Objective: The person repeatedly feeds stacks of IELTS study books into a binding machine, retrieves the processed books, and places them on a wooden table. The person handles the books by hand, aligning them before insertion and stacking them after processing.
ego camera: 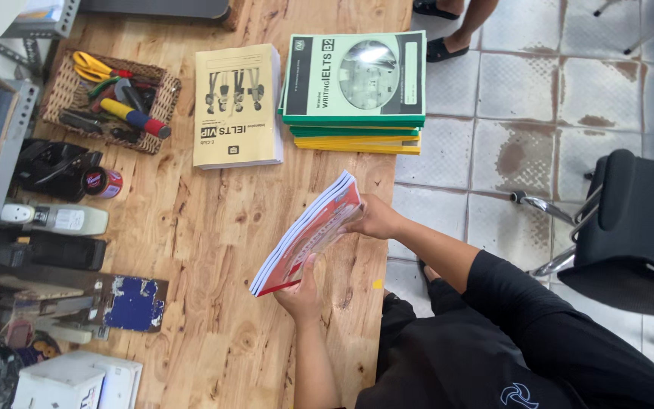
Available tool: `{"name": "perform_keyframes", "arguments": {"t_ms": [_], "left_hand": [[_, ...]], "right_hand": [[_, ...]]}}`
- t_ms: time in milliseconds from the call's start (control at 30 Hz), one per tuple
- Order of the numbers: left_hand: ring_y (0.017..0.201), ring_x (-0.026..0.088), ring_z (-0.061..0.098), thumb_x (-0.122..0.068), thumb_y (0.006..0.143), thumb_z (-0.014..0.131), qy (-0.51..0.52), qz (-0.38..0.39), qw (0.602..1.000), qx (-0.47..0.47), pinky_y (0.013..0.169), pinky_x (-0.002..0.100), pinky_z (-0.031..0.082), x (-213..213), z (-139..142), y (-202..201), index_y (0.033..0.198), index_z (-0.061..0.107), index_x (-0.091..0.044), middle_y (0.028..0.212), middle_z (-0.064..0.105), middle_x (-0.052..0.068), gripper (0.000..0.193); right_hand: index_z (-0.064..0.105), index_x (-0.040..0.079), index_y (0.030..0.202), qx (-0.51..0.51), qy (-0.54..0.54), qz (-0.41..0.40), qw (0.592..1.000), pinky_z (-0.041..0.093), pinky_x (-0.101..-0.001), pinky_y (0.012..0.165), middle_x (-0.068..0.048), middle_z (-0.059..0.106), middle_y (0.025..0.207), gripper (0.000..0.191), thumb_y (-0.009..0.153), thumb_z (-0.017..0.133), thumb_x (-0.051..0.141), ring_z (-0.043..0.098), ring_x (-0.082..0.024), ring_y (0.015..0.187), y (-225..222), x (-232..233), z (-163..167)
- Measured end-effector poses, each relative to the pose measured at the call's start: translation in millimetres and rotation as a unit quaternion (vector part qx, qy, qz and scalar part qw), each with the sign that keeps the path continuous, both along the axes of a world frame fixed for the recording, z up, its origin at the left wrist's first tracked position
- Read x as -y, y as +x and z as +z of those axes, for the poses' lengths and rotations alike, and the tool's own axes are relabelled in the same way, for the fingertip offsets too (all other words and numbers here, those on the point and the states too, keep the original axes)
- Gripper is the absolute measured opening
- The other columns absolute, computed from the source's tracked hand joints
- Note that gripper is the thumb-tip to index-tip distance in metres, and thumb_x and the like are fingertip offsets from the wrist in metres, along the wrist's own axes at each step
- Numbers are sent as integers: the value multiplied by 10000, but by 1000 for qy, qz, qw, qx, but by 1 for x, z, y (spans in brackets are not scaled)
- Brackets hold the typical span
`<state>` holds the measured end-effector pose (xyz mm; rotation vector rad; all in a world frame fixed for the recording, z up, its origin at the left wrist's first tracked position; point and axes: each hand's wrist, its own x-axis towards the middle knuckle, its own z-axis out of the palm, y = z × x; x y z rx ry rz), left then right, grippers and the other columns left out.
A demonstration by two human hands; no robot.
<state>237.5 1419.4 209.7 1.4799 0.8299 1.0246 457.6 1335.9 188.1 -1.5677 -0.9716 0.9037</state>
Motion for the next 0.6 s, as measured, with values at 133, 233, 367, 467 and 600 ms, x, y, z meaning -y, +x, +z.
{"name": "perform_keyframes", "arguments": {"t_ms": [133,233,367,467,600], "left_hand": [[1016,172,707,12,865,776,-20,-2,1000,-17,913,320,581,4,3,-3,1180,658,60,1145,728,119,340],[1005,174,697,31,845,796,-31,-6,999,0,907,324,572,7,8,-2,1167,658,67,1147,722,122,352],[1025,168,694,34,845,792,-17,-70,996,44,940,325,571,21,26,-3,1177,660,55,1160,717,110,357],[1024,168,695,27,846,810,14,-133,988,72,939,323,573,44,42,-2,1160,662,49,1148,717,108,348],[1050,163,695,7,799,820,15,-224,972,68,942,298,559,91,62,3,1157,684,47,1144,712,85,385]], "right_hand": [[713,19,1163,-3,-9,-33,999,557,-333,934,-106,790,1110,382,806,833,86,738,-191,1013,-9,7,4],[703,23,1170,-8,-10,-55,998,552,-336,936,-100,784,1113,388,808,826,85,730,-192,1030,-16,18,15],[686,31,1197,8,49,-84,995,552,-346,947,-98,780,1125,406,814,807,83,720,-206,1055,-27,56,44],[704,57,1196,86,-9,-110,990,555,-348,941,-99,778,1127,388,838,829,141,736,-204,1049,-30,111,76],[616,19,1305,178,74,-156,969,526,-403,1024,-146,716,1244,583,814,870,204,695,-255,1158,-31,215,137]]}}
